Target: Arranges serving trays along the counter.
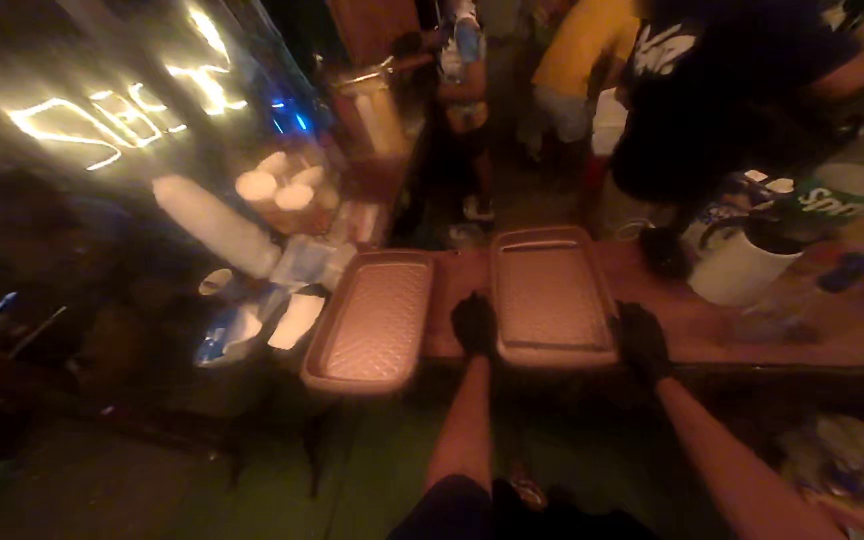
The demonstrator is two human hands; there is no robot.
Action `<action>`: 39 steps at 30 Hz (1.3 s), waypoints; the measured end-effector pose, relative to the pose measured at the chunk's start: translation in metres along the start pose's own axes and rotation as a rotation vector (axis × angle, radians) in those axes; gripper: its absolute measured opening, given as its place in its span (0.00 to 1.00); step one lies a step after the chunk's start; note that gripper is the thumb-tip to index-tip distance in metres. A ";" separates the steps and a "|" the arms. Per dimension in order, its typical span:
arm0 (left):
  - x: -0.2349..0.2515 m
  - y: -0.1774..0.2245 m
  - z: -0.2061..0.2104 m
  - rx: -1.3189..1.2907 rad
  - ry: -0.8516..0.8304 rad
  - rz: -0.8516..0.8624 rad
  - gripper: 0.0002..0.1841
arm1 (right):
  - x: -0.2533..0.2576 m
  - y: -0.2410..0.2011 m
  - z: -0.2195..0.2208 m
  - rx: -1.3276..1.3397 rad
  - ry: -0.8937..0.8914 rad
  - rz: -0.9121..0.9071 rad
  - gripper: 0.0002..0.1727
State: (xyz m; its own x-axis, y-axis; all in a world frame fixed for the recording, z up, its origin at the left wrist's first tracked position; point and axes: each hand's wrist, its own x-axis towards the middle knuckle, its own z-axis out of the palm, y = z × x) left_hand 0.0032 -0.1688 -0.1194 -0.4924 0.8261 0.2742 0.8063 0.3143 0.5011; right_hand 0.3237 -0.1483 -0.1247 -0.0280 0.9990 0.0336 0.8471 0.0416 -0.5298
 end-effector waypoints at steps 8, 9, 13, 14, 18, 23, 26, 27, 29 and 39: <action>-0.001 -0.005 0.007 0.019 -0.044 -0.035 0.25 | 0.000 0.003 0.003 -0.012 0.001 0.010 0.35; -0.001 -0.009 0.011 0.016 -0.027 -0.026 0.24 | 0.000 0.004 0.004 -0.010 -0.004 0.018 0.36; -0.001 -0.014 0.023 0.041 0.014 0.003 0.25 | -0.001 0.008 0.006 0.048 0.031 0.040 0.35; 0.000 -0.013 0.023 0.058 0.011 0.006 0.25 | 0.000 0.008 0.006 0.064 0.033 0.046 0.35; -0.002 -0.016 0.029 0.098 0.040 0.030 0.25 | -0.006 0.010 0.007 0.087 0.057 0.022 0.35; -0.002 -0.011 0.020 0.093 0.020 0.012 0.24 | -0.004 0.008 0.005 0.056 0.056 -0.001 0.36; -0.005 -0.013 0.024 0.047 0.001 -0.005 0.25 | -0.003 0.011 0.007 0.025 0.039 0.018 0.36; -0.004 -0.012 0.024 0.024 -0.009 -0.023 0.25 | -0.001 0.012 0.008 0.013 0.037 0.007 0.36; -0.004 -0.014 0.024 0.001 -0.040 -0.045 0.25 | -0.001 0.010 0.005 0.011 0.019 -0.001 0.34; -0.004 -0.015 0.018 -0.007 -0.092 -0.037 0.27 | -0.007 0.008 -0.004 0.198 -0.020 0.010 0.35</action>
State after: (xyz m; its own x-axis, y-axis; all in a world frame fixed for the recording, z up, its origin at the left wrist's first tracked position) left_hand -0.0013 -0.1686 -0.1426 -0.4894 0.8536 0.1786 0.7856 0.3426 0.5153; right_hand 0.3328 -0.1552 -0.1261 -0.0328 0.9994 0.0118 0.7263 0.0319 -0.6866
